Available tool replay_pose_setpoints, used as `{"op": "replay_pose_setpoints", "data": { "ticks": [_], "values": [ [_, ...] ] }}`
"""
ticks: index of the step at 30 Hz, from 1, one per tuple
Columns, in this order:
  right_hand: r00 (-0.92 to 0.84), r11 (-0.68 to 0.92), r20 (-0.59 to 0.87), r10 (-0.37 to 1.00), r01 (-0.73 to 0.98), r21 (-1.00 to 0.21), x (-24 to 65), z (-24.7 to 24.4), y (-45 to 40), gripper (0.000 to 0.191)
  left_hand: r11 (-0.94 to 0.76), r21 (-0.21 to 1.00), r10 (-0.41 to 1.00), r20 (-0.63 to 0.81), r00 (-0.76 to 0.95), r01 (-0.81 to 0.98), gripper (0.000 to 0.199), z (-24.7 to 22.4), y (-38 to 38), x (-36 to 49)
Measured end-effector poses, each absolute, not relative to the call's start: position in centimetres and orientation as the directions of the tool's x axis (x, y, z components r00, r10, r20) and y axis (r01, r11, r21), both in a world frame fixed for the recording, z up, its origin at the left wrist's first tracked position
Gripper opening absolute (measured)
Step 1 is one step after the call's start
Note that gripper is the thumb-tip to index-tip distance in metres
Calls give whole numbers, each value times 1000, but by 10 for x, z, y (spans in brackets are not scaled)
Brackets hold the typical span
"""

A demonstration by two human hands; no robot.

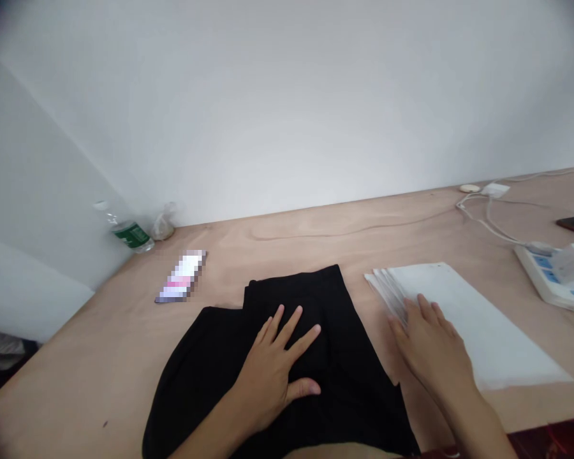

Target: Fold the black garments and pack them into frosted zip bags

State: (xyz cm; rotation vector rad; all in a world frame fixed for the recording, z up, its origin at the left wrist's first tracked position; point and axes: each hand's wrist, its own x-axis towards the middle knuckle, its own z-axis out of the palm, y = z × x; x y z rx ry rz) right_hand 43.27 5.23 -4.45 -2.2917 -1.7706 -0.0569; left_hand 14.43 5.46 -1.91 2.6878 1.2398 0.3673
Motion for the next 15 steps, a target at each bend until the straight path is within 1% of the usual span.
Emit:
{"op": "replay_pose_setpoints", "data": {
  "ticks": [3,6,8,10,12,13,15],
  "values": [
    [267,-259,147,952,963,-73,434,-51,53,55,-643,245,765,170,621,725,74,-19,54,144],
    [273,-267,141,952,962,-61,435,-51,54,54,-642,236,766,174,619,729,73,-19,54,145],
    [280,-272,181,943,960,-68,430,-46,52,56,-644,221,765,182,618,732,73,-18,53,146],
    [256,-241,273,927,967,-86,414,-34,48,56,-651,190,757,240,608,735,71,-15,53,145],
    [139,-113,374,917,990,-89,388,-19,43,53,-654,139,726,391,565,744,62,-9,52,141],
    [34,-3,410,911,997,-75,373,-12,41,51,-653,107,692,485,534,749,58,-6,51,139],
    [-204,240,413,888,970,-36,342,-3,38,49,-641,42,613,629,478,766,50,-1,49,132]
  ]
}}
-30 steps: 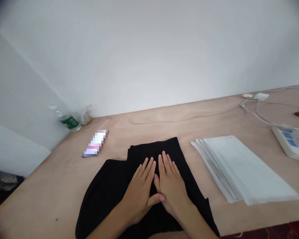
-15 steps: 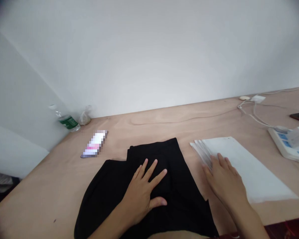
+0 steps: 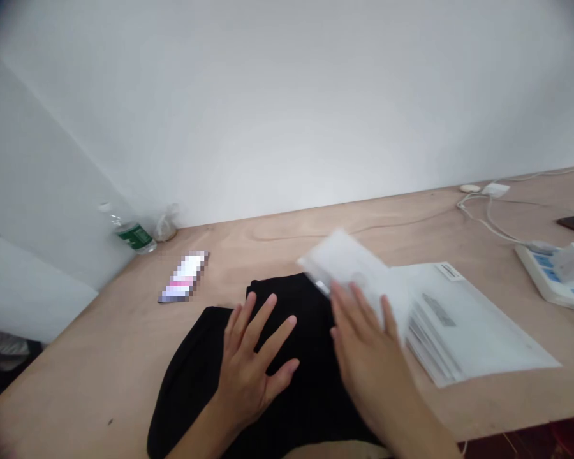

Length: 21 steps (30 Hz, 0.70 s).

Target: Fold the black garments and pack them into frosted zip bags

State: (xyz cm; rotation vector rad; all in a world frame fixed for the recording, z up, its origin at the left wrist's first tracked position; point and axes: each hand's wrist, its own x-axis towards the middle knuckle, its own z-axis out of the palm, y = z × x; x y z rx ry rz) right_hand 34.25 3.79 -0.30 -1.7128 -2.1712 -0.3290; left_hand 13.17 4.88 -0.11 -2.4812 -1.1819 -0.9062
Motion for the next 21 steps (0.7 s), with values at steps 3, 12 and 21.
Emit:
{"op": "replay_pose_setpoints", "data": {
  "ticks": [3,12,21],
  "values": [
    [-446,494,372,814,869,-40,309,-3,39,51,-598,-21,606,642,469,801,42,2,46,122],
    [-196,445,585,787,837,-319,288,0,31,41,-445,149,735,624,265,883,31,-18,53,112],
    [105,-9,211,972,911,-412,294,-13,48,47,-439,230,683,713,157,869,37,-19,51,105]
  ]
}}
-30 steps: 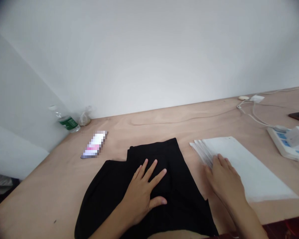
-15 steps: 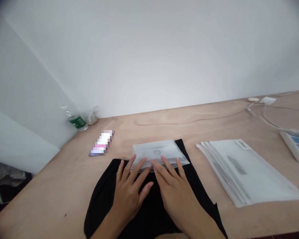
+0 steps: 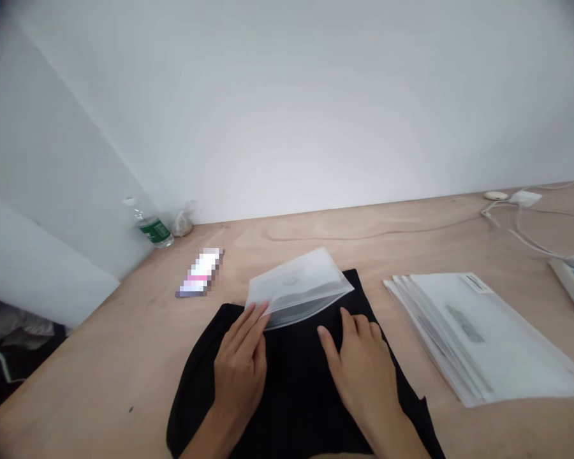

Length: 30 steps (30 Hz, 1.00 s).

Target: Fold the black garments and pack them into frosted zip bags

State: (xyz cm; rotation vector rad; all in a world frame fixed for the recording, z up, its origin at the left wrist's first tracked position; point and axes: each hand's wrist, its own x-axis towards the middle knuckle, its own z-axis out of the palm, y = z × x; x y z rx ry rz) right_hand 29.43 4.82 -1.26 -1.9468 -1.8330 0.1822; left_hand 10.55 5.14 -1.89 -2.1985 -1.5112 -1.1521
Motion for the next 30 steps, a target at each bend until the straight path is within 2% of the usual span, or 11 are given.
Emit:
{"op": "replay_pose_setpoints", "data": {
  "ticks": [2,4,13,16,19,22,26,30],
  "values": [
    [72,-14,137,988,921,-388,293,-17,56,47,-437,242,692,706,152,866,36,-20,52,106],
    [54,-1,116,992,909,-416,292,-18,60,45,-443,260,700,698,150,858,36,-21,52,106],
    [68,-66,-25,997,724,-687,291,-13,72,43,-449,371,734,672,99,813,41,-26,56,104],
    [162,-130,-49,986,539,-832,288,-18,74,48,-434,410,746,663,65,802,43,-26,58,102],
    [219,-138,-96,971,184,-973,287,-17,60,63,-421,447,742,670,17,790,45,-26,59,100],
    [97,-205,-208,973,-41,-978,294,-9,30,58,-424,466,733,680,-8,777,48,-25,59,100],
    [-74,-338,-331,941,-132,-932,303,0,-5,46,-437,458,735,678,14,774,51,-25,59,102],
    [-44,-423,-423,905,-187,-886,291,10,1,52,-500,430,739,664,112,752,53,-27,58,103]
  ]
}}
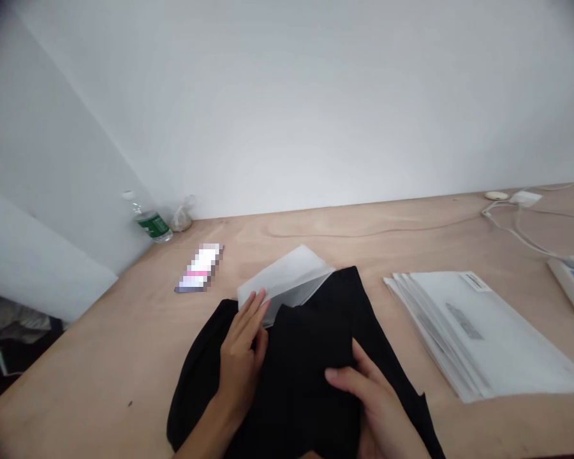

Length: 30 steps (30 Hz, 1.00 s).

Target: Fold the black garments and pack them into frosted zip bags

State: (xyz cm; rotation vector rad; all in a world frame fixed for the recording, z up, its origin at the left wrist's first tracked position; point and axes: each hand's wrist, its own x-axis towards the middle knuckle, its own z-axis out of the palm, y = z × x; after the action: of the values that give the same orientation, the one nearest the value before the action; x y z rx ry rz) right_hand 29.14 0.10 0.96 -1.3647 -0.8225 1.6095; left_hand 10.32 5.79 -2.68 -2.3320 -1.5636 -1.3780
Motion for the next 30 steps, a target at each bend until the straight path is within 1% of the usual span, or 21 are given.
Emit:
{"op": "replay_pose_setpoints", "data": {
  "ticks": [2,4,5,7,9,10,13,15,17,20,23,26,30],
  "values": [
    [33,-471,-507,861,-323,-821,281,15,16,54,-536,422,739,653,165,731,54,-28,57,103],
    [104,-459,-580,808,-505,-731,273,19,31,57,-552,416,738,647,192,722,56,-29,56,103],
    [132,-420,-595,793,-589,-690,270,20,37,59,-552,412,739,644,196,725,57,-29,56,103],
    [174,-297,-579,797,-721,-626,265,20,45,60,-552,398,737,643,206,733,59,-29,55,106],
    [170,-208,-544,822,-799,-564,259,18,47,53,-558,381,741,629,236,737,61,-29,55,108],
    [138,-209,-540,830,-821,-531,257,16,46,49,-566,373,742,619,256,735,62,-28,55,109],
    [-35,-330,-554,832,-833,-444,247,10,45,37,-591,360,742,594,311,722,63,-28,54,110],
    [-107,-378,-552,827,-833,-405,241,8,46,31,-612,352,733,589,341,708,62,-27,53,110],
    [-86,-331,-543,835,-867,-372,237,6,50,24,-648,334,711,587,387,685,58,-26,53,110],
    [0,-216,-563,827,-923,-317,232,9,58,15,-724,297,648,601,468,622,53,-23,52,111],
    [0,-212,-601,799,-936,-282,227,15,63,18,-776,294,602,610,516,557,51,-19,51,111],
    [-31,-212,-599,800,-949,-235,225,23,67,23,-802,309,581,606,543,512,52,-16,50,111],
    [5,-132,-562,827,-970,-204,225,28,68,25,-828,300,550,601,580,475,53,-15,48,112]
  ]
}}
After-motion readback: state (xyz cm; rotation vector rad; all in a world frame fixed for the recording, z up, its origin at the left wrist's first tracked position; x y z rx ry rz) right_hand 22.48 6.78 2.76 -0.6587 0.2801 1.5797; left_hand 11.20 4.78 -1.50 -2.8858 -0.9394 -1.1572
